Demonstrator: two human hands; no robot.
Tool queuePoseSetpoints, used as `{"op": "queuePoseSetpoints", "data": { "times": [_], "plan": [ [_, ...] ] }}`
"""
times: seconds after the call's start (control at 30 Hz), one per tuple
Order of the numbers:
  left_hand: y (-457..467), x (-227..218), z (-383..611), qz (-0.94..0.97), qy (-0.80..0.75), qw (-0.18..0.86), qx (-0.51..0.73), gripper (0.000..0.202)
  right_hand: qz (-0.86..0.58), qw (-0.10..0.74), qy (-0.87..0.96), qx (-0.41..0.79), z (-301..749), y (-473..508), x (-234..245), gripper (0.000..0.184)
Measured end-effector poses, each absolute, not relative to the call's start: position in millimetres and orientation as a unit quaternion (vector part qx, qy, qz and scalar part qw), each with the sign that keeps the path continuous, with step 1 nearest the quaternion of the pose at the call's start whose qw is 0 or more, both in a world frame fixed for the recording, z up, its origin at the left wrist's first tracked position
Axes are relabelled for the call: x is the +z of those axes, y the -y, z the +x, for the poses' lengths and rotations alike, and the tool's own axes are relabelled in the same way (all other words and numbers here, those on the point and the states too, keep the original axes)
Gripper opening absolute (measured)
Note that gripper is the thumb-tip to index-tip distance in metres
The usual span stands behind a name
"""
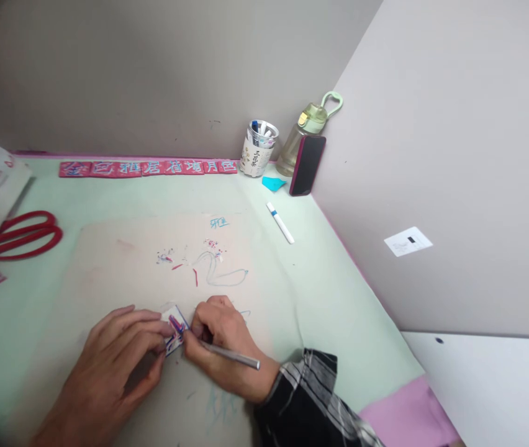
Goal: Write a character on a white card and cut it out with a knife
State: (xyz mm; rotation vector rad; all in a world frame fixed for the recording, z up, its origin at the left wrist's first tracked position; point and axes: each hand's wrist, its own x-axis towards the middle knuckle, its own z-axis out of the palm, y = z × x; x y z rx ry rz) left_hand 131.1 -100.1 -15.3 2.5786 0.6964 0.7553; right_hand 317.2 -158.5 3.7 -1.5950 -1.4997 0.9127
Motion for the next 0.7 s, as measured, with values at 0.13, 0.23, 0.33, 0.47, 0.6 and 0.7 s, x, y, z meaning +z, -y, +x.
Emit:
{"op": "queuePoseSetpoints", "data": {
  "times": [0.13, 0.23, 0.33, 0.47, 0.6, 0.7],
  "plan": [
    [103.1, -14.5, 136.7, 0.91, -0.274, 0.156, 0.268, 0.019, -0.624, 0.373, 0.588, 0.356, 317.5, 158.1, 3.5, 0.028],
    [105.6, -13.4, 138.3, 0.909, -0.279, 0.165, 0.263, 0.019, -0.622, 0.373, 0.591, 0.353, 318.1, 158.5, 2.4, 0.028],
    [106.4, -11.1, 133.6, 0.907, -0.258, 0.228, 0.242, 0.017, -0.618, 0.374, 0.595, 0.352, 317.9, 159.4, 1.2, 0.028],
    [96.1, -7.7, 118.1, 0.881, -0.307, 0.257, 0.252, 0.008, -0.617, 0.374, 0.596, 0.353, 317.2, 159.9, 1.1, 0.028],
    [81.2, -9.9, 105.4, 0.854, -0.402, 0.176, 0.281, 0.018, -0.616, 0.371, 0.598, 0.354, 317.8, 159.9, 1.9, 0.028],
    [82.4, -17.0, 107.7, 0.869, -0.383, 0.151, 0.275, 0.029, -0.614, 0.374, 0.601, 0.349, 318.2, 160.2, 2.8, 0.027]
  ]
}}
